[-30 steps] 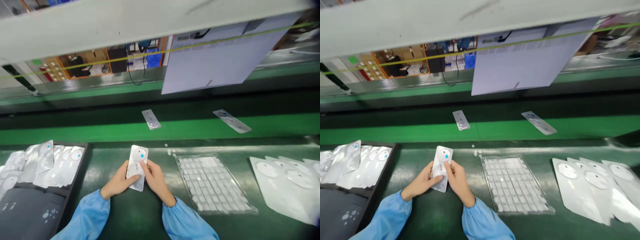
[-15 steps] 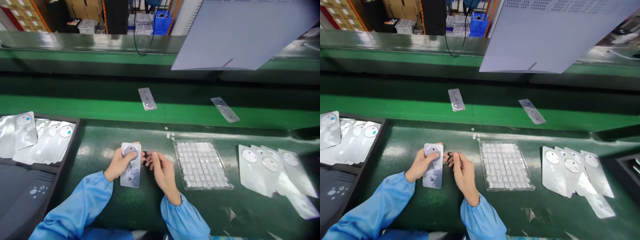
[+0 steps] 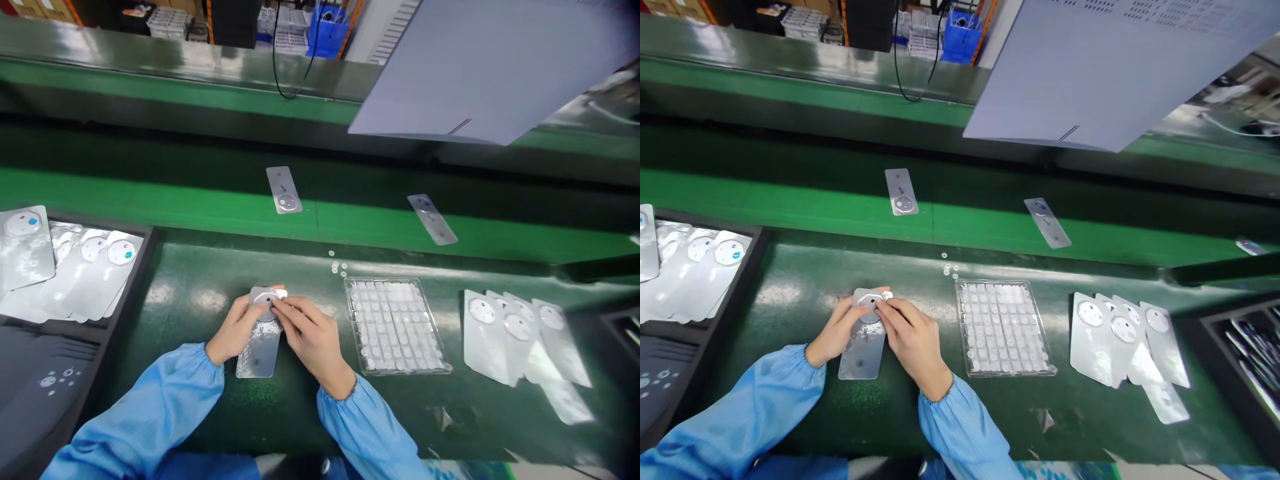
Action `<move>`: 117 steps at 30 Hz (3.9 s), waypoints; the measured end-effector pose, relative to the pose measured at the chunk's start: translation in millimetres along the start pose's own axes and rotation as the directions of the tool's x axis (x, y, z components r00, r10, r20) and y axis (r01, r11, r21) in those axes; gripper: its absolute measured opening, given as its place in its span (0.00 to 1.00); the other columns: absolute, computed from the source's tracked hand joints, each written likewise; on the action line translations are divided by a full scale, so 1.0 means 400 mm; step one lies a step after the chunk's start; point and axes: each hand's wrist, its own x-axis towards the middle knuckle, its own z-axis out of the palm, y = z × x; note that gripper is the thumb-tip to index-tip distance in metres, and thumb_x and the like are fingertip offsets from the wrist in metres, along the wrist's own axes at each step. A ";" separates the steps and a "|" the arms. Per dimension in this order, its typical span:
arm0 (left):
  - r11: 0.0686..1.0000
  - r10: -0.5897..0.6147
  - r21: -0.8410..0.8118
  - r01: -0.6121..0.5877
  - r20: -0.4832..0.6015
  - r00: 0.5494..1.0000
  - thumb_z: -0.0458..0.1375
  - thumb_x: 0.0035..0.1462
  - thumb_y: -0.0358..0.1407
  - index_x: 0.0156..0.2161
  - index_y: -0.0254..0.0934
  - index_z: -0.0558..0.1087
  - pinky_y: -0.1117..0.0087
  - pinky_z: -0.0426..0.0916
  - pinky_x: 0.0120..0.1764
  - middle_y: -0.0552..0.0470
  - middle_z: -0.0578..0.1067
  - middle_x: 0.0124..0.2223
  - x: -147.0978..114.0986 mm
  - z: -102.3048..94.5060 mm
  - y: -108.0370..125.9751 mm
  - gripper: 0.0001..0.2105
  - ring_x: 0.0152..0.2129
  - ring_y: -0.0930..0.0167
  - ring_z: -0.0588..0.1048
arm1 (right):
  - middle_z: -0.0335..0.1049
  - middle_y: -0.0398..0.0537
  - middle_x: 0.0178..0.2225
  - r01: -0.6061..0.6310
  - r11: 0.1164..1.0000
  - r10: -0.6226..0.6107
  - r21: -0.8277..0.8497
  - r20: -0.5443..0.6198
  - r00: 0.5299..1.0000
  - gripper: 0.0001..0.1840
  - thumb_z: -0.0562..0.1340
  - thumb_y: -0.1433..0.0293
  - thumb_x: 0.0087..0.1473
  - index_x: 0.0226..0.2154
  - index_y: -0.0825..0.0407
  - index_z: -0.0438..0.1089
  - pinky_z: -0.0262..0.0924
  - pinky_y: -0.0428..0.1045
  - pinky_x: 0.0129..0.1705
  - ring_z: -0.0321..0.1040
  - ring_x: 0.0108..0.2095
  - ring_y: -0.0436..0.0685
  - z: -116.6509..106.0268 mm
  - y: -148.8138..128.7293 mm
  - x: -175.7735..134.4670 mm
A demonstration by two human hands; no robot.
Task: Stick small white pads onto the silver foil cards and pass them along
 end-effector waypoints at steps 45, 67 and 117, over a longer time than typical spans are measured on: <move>0.902 -0.263 -0.365 0.229 -0.045 0.964 0.61 0.56 0.38 0.65 0.25 0.66 0.61 0.81 0.37 0.36 0.82 0.49 0.020 -0.002 0.031 0.33 0.41 0.53 0.83 | 0.81 0.54 0.41 -0.375 0.924 0.378 -0.071 0.031 0.925 0.06 0.73 0.65 0.54 0.35 0.50 0.82 0.68 0.57 0.50 0.75 0.44 0.63 -0.147 0.321 0.206; 0.943 0.275 0.230 -0.240 -0.132 0.952 0.61 0.63 0.44 0.37 0.35 0.84 0.63 0.74 0.47 0.47 0.84 0.38 0.008 0.003 -0.035 0.15 0.40 0.60 0.81 | 0.82 0.48 0.41 0.339 0.941 -0.339 -0.014 0.019 0.941 0.17 0.61 0.78 0.66 0.54 0.49 0.75 0.74 0.50 0.42 0.79 0.39 0.56 -0.050 0.015 0.068; 0.934 0.338 0.212 -0.288 -0.259 0.905 0.70 0.53 0.37 0.33 0.40 0.85 0.62 0.77 0.43 0.48 0.84 0.35 -0.012 0.012 -0.016 0.04 0.35 0.60 0.83 | 0.67 0.42 0.19 -0.611 0.468 0.595 0.638 0.284 0.752 0.19 0.70 0.52 0.51 0.26 0.51 0.79 0.64 0.48 0.28 0.61 0.22 0.51 -0.014 -0.035 0.065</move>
